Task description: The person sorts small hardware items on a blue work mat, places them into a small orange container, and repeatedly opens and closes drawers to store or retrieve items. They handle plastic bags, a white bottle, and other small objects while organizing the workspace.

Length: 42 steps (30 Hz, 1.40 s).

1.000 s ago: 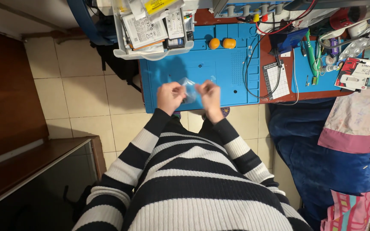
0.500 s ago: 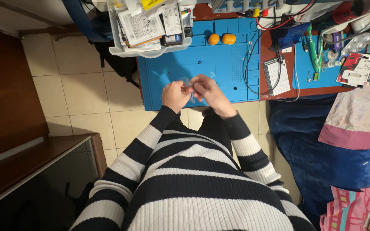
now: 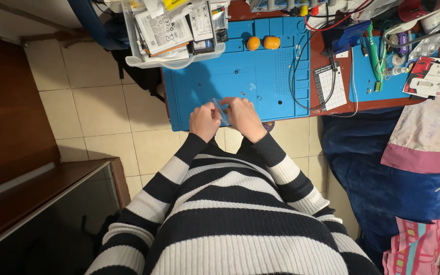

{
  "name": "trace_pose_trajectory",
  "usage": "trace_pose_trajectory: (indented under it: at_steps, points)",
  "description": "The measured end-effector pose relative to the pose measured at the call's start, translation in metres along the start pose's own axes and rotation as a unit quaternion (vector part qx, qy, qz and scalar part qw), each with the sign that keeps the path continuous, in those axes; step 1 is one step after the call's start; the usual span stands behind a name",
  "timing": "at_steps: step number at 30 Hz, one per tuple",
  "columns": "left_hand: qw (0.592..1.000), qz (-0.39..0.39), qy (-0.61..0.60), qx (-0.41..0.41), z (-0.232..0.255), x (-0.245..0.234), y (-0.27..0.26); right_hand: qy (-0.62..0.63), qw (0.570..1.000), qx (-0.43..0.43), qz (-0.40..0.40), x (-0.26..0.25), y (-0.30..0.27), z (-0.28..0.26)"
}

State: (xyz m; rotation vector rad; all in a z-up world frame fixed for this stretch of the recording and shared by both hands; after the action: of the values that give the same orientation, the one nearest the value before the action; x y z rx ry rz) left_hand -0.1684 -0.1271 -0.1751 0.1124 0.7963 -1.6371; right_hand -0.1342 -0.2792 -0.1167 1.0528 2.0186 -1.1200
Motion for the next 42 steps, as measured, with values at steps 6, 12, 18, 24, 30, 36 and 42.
trace_pose_trajectory:
  at_steps: [6, 12, 18, 24, 30, 36, 42]
  points:
    - [1.0, 0.004, 0.021, -0.005, 0.002, 0.002, -0.005, 0.014, 0.999, 0.001, -0.029, 0.004, -0.002, -0.005]
    - [1.0, 0.01, -0.007, 0.015, 0.002, -0.002, -0.004, 0.193, 0.981, 0.022, 0.003, -0.003, -0.005, -0.015]
    - [0.999, 0.012, -0.035, 0.028, -0.013, 0.001, -0.008, 0.145, 0.989, 0.0, -0.023, -0.015, -0.012, -0.023]
    - [0.99, 0.017, -0.113, 0.078, -0.012, -0.015, -0.011, 0.046, 0.994, -0.04, -0.094, -0.022, -0.009, -0.022]
    - [0.976, -0.021, -0.193, 0.097, -0.017, -0.013, -0.008, -0.025, 0.983, -0.085, -0.159, -0.014, -0.004, -0.018]
    - [0.977, -0.025, -0.2, 0.072, -0.031, -0.002, -0.007, -0.225, 0.97, -0.09, -0.02, -0.018, -0.012, -0.036]
    - [0.967, 0.016, -0.242, 0.081, -0.025, -0.018, -0.005, -0.333, 0.921, -0.161, 0.124, -0.014, -0.014, -0.039]
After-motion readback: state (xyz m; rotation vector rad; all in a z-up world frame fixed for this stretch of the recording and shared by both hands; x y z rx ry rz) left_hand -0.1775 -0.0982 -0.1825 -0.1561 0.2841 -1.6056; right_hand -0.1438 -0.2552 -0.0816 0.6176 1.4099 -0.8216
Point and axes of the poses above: each hand's wrist, its own y-axis towards the middle knuckle, its own x-axis out of the palm, z = x × y, the point moved 1 cm from there along y, towards the middle knuckle, and after that the axes turned 7 degrees about -y, right-handed, at the moved point
